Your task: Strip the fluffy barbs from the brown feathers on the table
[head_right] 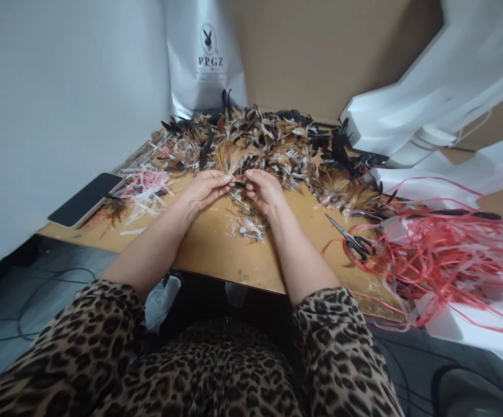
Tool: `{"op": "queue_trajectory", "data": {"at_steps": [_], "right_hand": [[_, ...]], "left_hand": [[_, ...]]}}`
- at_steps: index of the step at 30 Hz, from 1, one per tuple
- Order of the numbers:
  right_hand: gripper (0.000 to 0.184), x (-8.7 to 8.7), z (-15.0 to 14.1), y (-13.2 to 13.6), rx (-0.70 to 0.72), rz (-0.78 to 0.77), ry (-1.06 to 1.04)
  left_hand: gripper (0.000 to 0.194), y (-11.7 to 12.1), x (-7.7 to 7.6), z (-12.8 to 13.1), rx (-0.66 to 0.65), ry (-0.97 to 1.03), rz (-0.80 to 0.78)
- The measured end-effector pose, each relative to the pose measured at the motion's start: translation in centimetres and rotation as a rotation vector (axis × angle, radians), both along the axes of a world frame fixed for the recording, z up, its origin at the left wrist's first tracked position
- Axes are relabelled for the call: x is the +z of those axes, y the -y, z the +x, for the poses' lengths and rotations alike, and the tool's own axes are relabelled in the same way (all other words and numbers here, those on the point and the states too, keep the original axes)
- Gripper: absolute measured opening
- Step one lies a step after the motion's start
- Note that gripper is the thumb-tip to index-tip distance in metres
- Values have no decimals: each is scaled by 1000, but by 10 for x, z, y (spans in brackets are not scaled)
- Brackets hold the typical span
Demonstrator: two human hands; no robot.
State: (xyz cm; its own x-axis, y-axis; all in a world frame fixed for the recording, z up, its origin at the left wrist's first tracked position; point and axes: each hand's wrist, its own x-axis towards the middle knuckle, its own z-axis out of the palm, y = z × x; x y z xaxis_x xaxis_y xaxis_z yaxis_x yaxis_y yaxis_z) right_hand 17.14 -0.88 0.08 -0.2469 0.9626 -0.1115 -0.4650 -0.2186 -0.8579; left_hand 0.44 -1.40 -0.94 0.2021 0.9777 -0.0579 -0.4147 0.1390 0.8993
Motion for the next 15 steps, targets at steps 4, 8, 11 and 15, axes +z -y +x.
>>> {"op": "queue_trajectory", "data": {"at_steps": [4,8,11,15], "right_hand": [[33,-1,3,-2,-17,-1,-23],[31,-1,2,-1,8,12,-46],[27,1,3,-1,0,0,-41],[23,2,3,-1,-33,-5,-30]], "left_hand": [[9,0,1,0,4,17,-8],[8,1,2,-1,5,30,-7],[7,1,3,-1,6,27,-15],[7,1,3,-1,16,24,-28]]}}
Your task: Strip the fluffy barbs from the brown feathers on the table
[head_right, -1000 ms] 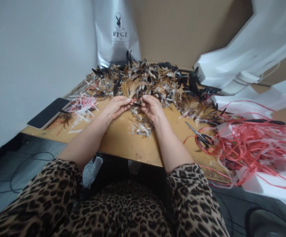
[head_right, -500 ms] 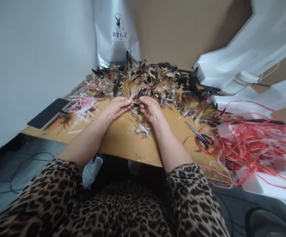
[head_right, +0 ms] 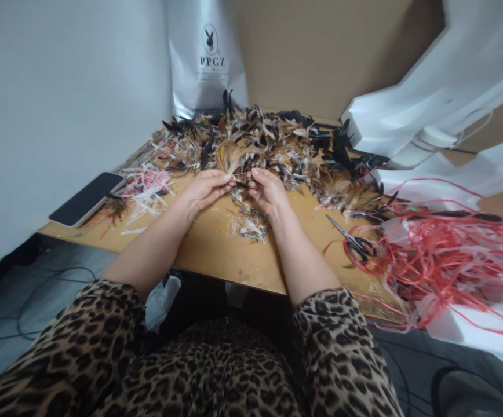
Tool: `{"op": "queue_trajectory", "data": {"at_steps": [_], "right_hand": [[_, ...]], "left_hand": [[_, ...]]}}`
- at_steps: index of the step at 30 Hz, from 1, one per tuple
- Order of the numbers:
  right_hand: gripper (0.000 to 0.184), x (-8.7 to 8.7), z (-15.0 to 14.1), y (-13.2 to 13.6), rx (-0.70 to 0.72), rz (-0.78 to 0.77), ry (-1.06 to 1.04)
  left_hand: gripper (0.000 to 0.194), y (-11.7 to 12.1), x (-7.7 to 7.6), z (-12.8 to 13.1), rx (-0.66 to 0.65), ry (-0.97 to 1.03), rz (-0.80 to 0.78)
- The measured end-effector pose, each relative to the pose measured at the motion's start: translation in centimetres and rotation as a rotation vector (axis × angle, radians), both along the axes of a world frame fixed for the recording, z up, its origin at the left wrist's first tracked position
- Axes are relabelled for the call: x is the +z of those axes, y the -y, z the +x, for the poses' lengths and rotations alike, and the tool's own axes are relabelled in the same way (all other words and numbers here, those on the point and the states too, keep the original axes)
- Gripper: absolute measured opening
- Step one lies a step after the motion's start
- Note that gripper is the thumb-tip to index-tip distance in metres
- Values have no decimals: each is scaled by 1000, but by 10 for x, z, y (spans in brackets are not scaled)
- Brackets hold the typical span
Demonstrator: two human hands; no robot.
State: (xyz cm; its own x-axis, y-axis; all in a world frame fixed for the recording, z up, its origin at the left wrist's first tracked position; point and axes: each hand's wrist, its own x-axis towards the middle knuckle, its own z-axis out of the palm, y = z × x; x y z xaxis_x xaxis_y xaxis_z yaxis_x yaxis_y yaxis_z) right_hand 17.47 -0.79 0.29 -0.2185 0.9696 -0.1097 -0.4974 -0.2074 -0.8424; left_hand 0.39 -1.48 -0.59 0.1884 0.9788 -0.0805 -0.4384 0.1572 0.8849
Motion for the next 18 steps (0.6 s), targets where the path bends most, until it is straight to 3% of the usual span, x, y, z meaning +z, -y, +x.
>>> {"op": "queue_trajectory", "data": {"at_steps": [11,18], "right_hand": [[17,-1,-2,-1,-71,-15,3],[18,-8,-6,-2,-37,-42,40]], "left_hand": [[6,2,4,0,-7,47,13],[3,2,4,-2,-1,157,57]]}}
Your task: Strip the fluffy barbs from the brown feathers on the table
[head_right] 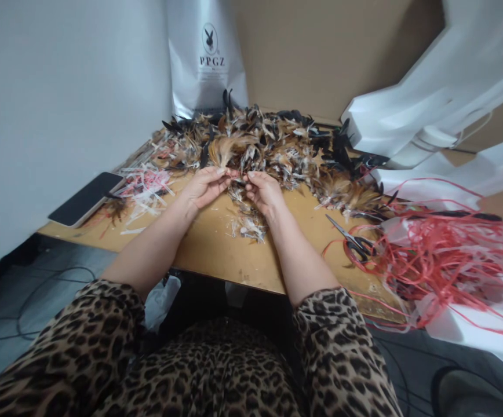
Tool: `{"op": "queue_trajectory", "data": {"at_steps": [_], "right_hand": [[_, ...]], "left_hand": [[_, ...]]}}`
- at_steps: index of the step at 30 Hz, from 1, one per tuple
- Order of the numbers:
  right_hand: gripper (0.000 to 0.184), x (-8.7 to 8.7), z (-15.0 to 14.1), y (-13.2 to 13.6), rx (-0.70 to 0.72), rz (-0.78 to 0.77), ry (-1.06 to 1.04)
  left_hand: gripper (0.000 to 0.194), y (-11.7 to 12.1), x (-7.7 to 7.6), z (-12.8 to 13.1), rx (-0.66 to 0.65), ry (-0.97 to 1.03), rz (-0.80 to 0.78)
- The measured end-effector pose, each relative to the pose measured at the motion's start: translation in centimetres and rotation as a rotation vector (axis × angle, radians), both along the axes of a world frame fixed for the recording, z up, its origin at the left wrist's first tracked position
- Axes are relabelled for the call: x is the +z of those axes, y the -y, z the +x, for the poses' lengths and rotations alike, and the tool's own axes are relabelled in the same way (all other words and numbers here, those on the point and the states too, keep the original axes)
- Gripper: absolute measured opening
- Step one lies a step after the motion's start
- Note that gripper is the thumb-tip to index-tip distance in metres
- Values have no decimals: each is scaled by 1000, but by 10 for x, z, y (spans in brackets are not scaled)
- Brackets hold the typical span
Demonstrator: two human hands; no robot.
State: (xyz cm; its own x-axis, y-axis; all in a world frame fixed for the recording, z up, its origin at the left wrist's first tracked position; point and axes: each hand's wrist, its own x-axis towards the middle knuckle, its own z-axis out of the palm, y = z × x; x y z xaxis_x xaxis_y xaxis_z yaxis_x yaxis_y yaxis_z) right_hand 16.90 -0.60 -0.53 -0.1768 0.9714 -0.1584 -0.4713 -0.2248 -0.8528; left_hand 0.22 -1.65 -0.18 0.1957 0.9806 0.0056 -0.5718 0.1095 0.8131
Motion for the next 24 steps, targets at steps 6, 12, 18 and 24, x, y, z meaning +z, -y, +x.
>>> {"op": "queue_trajectory", "data": {"at_steps": [6,12,18,24], "right_hand": [[19,-1,-6,4,77,-28,34],[16,-4,-12,5,125,-65,71],[16,3,-11,5,74,-36,-115],[21,9,-4,5,105,59,-97]], "left_hand": [[7,0,-1,2,68,53,-51],[9,-1,-3,4,83,96,-69],[12,2,1,6,12,44,-80],[11,7,6,8,-48,-3,-86]]}}
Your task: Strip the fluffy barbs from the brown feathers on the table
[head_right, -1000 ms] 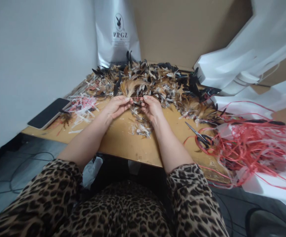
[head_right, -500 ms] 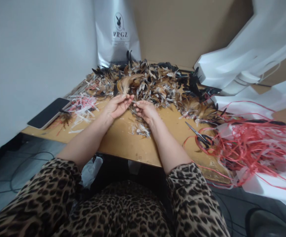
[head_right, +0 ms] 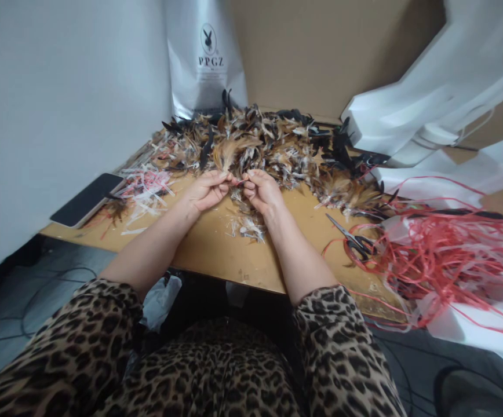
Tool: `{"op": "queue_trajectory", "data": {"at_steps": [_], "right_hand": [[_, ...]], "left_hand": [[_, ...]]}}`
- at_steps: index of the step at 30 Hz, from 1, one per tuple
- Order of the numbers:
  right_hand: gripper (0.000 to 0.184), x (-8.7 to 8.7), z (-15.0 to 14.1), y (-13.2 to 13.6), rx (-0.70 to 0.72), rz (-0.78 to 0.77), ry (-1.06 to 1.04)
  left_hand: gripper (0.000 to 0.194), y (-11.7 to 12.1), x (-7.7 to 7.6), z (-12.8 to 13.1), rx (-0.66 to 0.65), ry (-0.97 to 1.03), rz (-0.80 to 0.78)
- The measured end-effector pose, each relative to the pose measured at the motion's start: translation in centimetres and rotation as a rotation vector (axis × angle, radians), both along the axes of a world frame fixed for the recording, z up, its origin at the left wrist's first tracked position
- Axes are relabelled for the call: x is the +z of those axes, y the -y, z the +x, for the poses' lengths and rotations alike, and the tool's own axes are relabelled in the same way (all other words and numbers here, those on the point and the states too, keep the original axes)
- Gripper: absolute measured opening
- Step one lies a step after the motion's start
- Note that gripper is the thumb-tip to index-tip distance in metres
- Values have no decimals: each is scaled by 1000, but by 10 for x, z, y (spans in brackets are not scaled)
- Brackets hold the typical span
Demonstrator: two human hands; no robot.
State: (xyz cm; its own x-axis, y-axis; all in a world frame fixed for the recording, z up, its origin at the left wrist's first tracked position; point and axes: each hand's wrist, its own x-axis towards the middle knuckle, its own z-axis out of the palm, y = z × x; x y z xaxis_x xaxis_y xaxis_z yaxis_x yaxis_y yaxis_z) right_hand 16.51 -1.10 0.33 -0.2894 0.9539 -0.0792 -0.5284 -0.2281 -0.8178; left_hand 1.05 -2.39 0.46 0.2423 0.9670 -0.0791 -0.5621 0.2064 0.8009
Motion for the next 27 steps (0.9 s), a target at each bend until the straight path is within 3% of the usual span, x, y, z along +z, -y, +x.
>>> {"op": "queue_trajectory", "data": {"at_steps": [9,14,17,22,27], "right_hand": [[18,4,4,0,-1,-62,-48],[30,-2,4,-1,79,132,34],[32,-3,13,-8,5,217,119],[38,3,41,-22,-223,213,158],[40,3,48,-27,-315,240,157]], "left_hand": [[14,-2,-4,1,-13,29,2],[10,-2,-6,1,-48,0,17],[10,-2,-7,1,-76,-15,24],[11,-3,-7,-1,-96,-11,17],[15,-3,-4,-2,-85,2,2]]}}
